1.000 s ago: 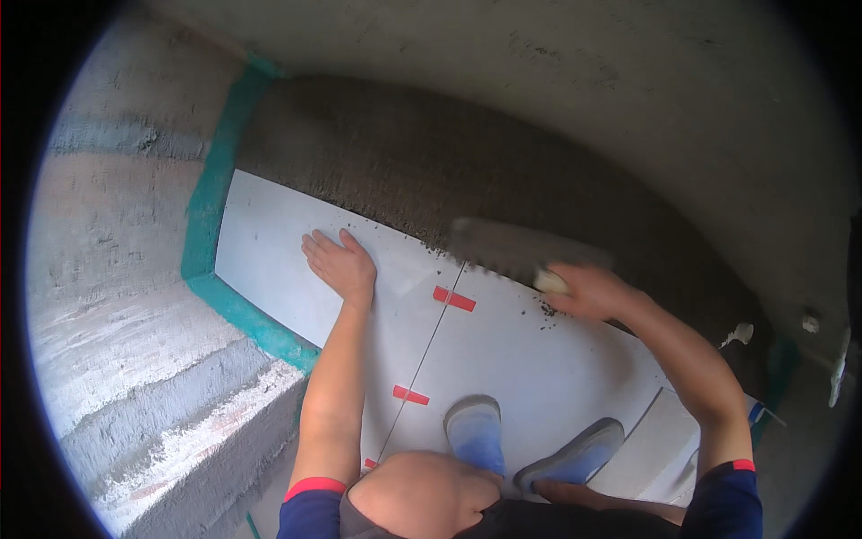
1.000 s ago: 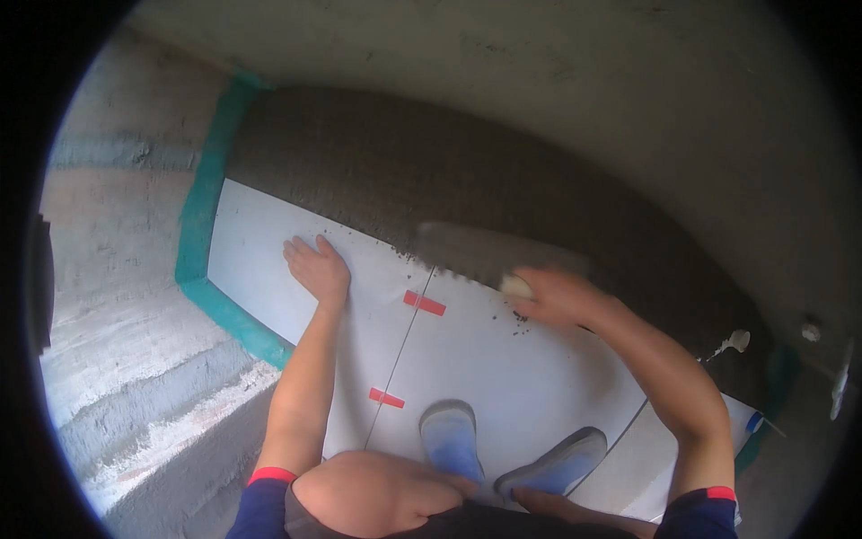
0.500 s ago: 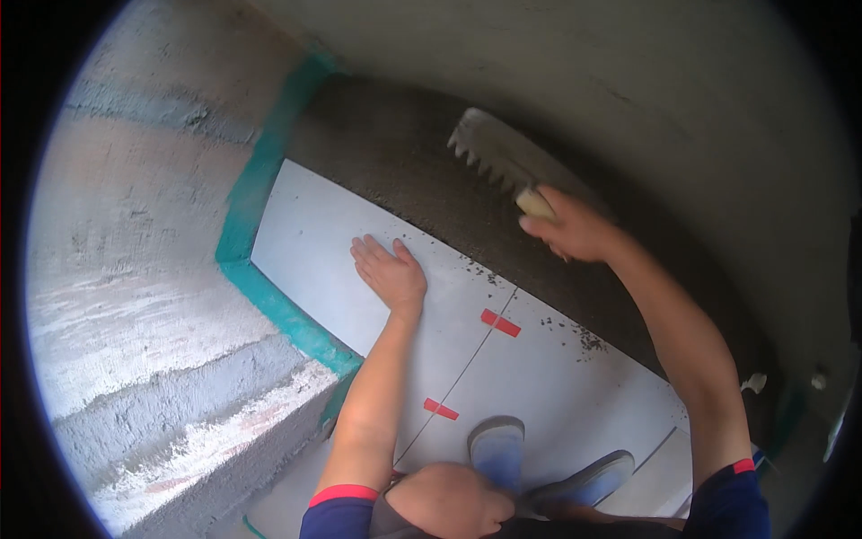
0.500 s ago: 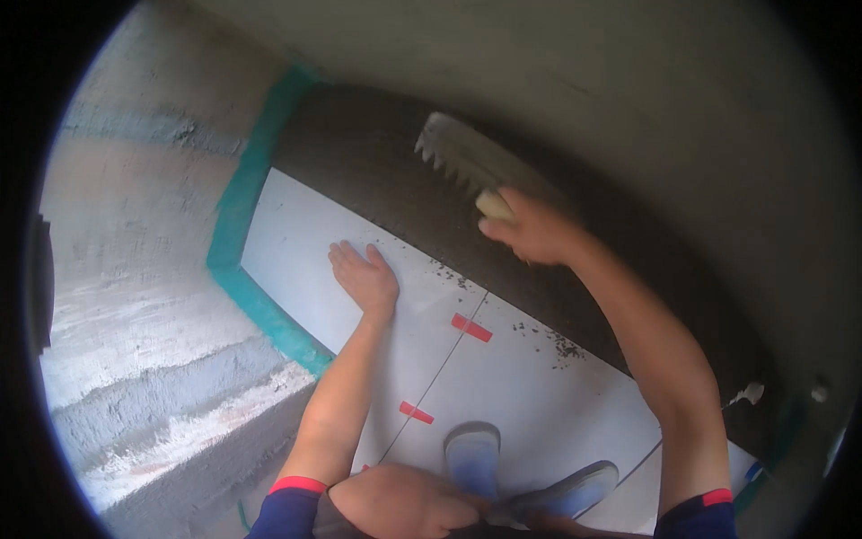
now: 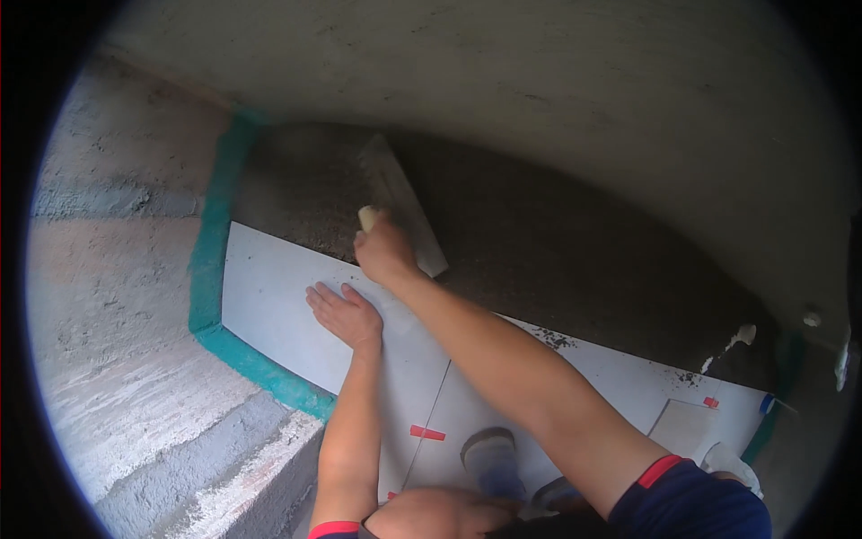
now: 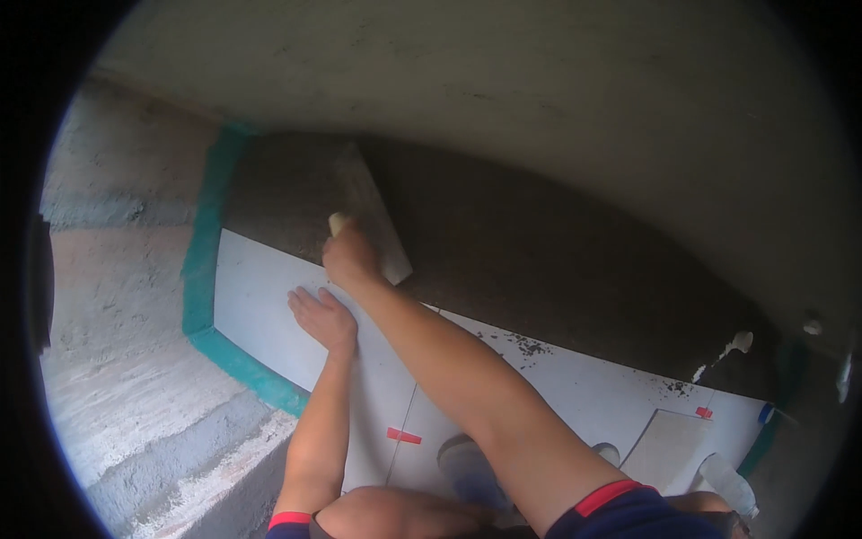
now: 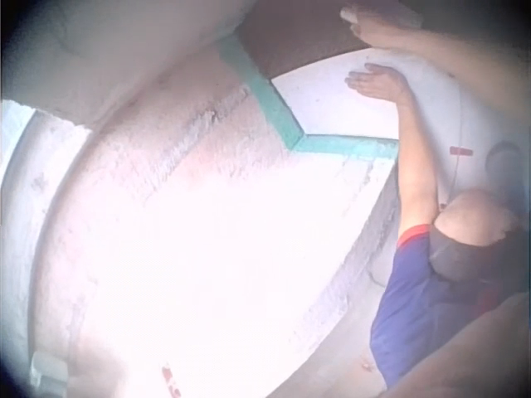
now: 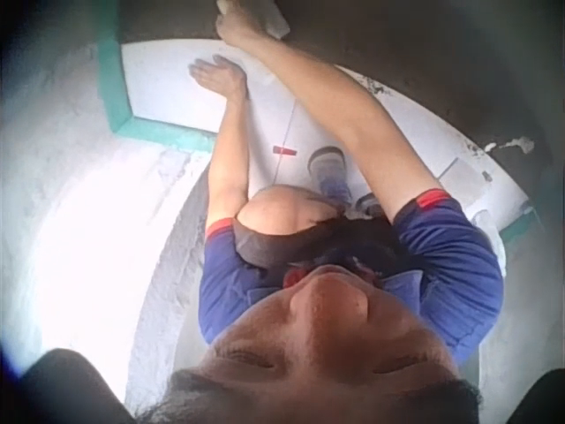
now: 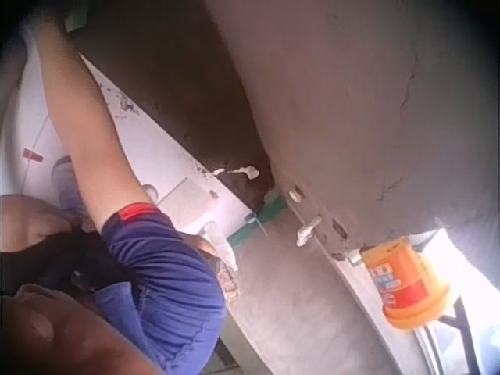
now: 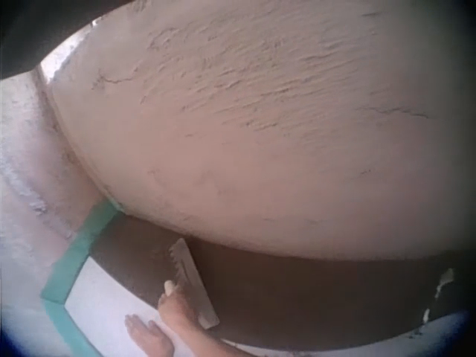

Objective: The person spreads mortar using a notched trowel on a floor and then uses a power saw to cut a ceramic tile.

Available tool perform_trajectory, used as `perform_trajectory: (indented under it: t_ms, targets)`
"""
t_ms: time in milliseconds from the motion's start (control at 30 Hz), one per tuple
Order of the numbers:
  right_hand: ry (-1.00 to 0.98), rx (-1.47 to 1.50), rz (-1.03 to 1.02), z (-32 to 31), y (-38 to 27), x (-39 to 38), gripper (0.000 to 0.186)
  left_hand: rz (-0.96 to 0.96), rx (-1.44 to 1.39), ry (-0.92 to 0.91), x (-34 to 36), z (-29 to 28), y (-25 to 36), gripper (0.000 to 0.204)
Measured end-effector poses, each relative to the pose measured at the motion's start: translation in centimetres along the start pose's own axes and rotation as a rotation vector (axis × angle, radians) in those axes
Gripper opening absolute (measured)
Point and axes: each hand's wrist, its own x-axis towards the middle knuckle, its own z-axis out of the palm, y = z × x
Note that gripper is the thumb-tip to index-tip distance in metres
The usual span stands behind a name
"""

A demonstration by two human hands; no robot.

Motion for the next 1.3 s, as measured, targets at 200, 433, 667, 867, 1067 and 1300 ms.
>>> perform_trajectory:
  t_ms: [200,433,667,867,1067,1300]
  targets:
    - [0.159,0.073,0.119,-4.5,4.6,-5.6,0.041,-0.016,0.049,-0.045,0.4,0.0,-1.3,0.054]
    - [0.348,0.085,0.194,-10.6,9.7,-10.8,0.054,0.021,0.045,-0.041,0.6,0.2,-1.5,0.053]
    - [0.57,0.118,0.3,-16.3,15.9,-15.4,0.051,0.016,0.038,-0.032,0.2,0.5,-1.2,0.055]
    - [0.779,0.596,0.328,-20.1,19.8,-19.9,0.039,0.01,0.03,0.001,0.0,0.7,-1.4,0.055]
    - [0.361,0.009,-0.014,-14.8,15.3,-15.4,0.049,0.022,0.007,0.01,0.4,0.9,-1.0,0.055]
    - [-0.241,-0.065,-0.096,-7.8,8.1,-5.6,0.064,-0.04,-0.047,-0.037,0.1,-0.3,0.0,0.056]
